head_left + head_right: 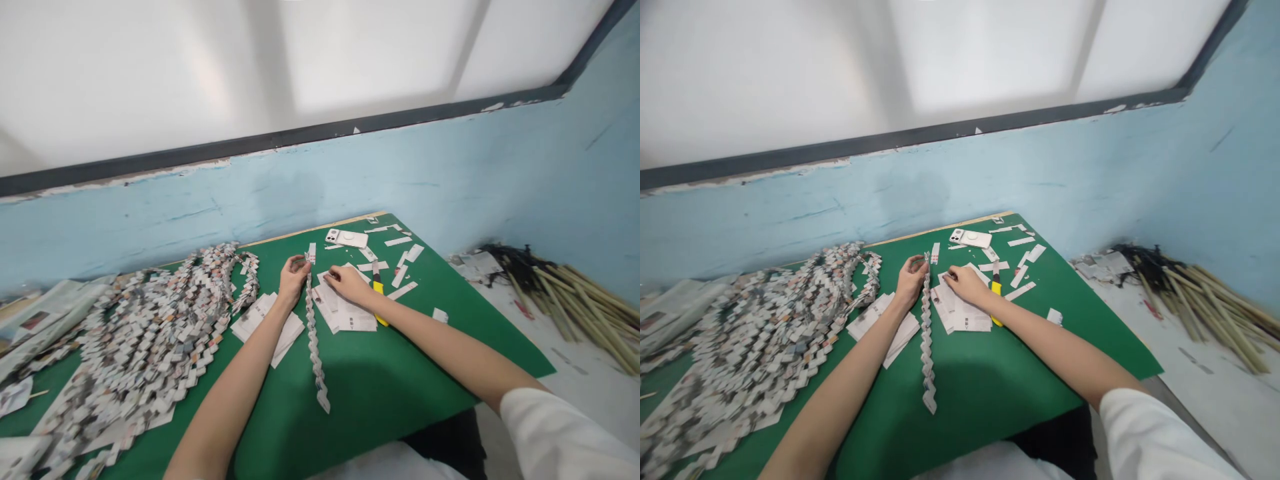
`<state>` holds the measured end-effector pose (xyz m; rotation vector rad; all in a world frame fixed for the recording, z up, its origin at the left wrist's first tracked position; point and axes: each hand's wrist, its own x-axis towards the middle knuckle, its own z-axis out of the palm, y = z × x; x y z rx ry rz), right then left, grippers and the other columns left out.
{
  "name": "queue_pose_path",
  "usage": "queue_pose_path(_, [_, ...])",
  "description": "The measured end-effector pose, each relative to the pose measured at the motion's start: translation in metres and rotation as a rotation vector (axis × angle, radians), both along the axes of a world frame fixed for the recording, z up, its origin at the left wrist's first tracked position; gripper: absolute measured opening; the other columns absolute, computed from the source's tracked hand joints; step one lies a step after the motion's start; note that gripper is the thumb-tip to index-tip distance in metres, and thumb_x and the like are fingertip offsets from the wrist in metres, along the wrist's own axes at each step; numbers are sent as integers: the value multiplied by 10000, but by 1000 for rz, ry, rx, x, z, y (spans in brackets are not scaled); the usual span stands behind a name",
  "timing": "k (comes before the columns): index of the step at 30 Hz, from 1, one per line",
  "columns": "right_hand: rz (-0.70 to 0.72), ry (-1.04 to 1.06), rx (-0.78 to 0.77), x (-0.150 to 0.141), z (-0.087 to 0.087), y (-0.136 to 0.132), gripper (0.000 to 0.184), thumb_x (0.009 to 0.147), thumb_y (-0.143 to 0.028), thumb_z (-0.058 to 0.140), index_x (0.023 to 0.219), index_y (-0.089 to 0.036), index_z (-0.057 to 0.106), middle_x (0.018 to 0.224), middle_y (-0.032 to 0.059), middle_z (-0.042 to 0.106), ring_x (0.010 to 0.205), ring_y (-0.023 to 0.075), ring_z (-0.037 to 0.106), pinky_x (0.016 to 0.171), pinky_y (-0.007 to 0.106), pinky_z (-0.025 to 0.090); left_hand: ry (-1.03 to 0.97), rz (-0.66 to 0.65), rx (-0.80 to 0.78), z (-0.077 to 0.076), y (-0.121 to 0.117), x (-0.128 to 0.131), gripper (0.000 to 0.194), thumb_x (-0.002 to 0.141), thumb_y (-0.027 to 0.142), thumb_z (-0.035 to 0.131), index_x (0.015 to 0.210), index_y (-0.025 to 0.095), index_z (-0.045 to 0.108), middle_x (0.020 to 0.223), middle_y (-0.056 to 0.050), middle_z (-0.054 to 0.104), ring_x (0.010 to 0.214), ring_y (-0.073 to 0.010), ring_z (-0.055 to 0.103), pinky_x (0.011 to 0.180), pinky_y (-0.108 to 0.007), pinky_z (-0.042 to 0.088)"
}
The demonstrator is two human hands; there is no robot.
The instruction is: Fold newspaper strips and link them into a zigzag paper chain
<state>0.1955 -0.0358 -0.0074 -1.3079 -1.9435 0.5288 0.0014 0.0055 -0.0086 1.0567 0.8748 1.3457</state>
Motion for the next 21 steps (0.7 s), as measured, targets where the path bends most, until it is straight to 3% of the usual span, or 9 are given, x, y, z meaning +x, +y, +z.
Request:
queue_pose_path(4, [-42,29,13,0,2,-1,276,987,-339,548,741,-214,542,676,16,613,624,174,531,614,287,330,-145,-100,-122,5,0,-1,654,625,343,912,1169,199,579,913,-37,707,732,-151,672,692,-273,531])
queue_pose_path(7, [11,177,-23,-1,8,-5,253,1012,-361,507,820,-216,585,671,2,636,615,171,563,635,283,386,-160,-227,-146,9,-4,-2,666,669,239,850,1272,209,571,877,-22,692,709,-138,658,692,-267,529])
queue_pose_path(10, [81,331,-78,0,15,-9,266,1009,-417,520,871,-218,633,658,-13,645,599,168,585,650,286,437,-165,-343,-176,9,-6,-2,605,672,178,804,1245,173,611,834,-20,679,692,-127,646,704,-265,535])
queue_pose_path(14, [78,363,-16,0,20,-13,317,974,-453,579,778,-214,650,681,3,652,669,184,599,679,295,449,-190,-331,-247,5,-5,-1,504,668,198,843,1134,134,662,807,-39,697,671,-135,658,699,-273,546])
queue_pose_path(21, [130,328,17,0,18,-13,218,990,-358,539,941,-217,698,779,17,706,700,187,633,725,301,467,-144,-312,-246,1,-5,1,572,588,269,955,1068,139,673,842,-58,750,681,-155,689,664,-271,545])
